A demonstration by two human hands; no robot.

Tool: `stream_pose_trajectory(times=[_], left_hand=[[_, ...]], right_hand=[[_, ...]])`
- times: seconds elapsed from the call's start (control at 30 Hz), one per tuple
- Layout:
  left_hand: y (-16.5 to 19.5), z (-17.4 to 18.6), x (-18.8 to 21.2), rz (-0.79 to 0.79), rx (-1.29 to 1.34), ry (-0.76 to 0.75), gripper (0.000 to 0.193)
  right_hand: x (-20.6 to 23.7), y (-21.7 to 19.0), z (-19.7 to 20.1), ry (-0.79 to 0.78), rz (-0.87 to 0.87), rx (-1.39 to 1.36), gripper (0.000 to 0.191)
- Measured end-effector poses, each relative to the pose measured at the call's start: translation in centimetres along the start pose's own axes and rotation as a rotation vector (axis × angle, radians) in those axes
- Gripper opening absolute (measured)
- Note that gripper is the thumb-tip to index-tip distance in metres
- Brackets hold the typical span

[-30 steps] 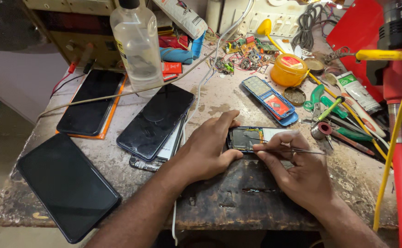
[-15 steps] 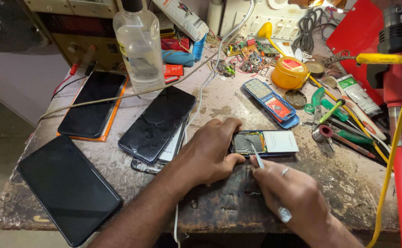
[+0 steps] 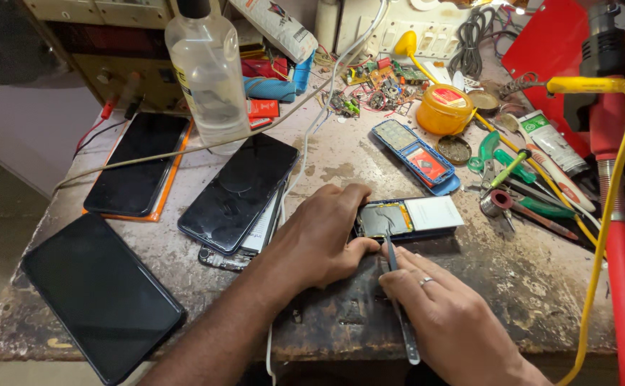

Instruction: The person disassembles a blue feature phone on a cluttered workbench. They remove the back cover and battery, pry open the casing with a screwdriver, detach the front screen assembly with tweezers, and separate the motherboard from the frame.

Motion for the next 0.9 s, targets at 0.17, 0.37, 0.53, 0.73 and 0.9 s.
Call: stream_pose_trajectory(times=[0.17,0.37,0.53,0.73,0.9], left_hand=[[-0.5,-0.3,0.0,-0.028,0.031,0.047,0.079],[-0.9,-0.5,0.1,-0.044,0.064,0.054,0.079],[-0.8,-0.5,0.0,-0.011,0.04,0.021,0.069],[-0.9,-0.3,0.1,-0.025,0.054,0.036,0.061],[-0.9,-0.3,0.1,-0.037,0.032,0.051,0.055]], right_hand=[[0.2,1.2,0.6,0.11,-0.137,-0.273,0.03],[-0.1,2.3,0.2,0.147,-0.201,-0.407,0.026],[-0.5,2.1,0.2,0.177,-0.157,-0.393,0.027],[-0.3,1.7,0.1,0.2,-0.124,-0.353,0.03],[1.4,3.1,1.9,0.336,-0.418,-0.319,0.035]])
Point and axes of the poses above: each hand's wrist, its own x-axis away from the middle knuckle, its own z-axis out of the back of the hand, y = z × x, the point moved 2 cm from there along -x, towards the middle knuckle, and after that the axes turned 3 degrees about -z, right-handed, at the moved point
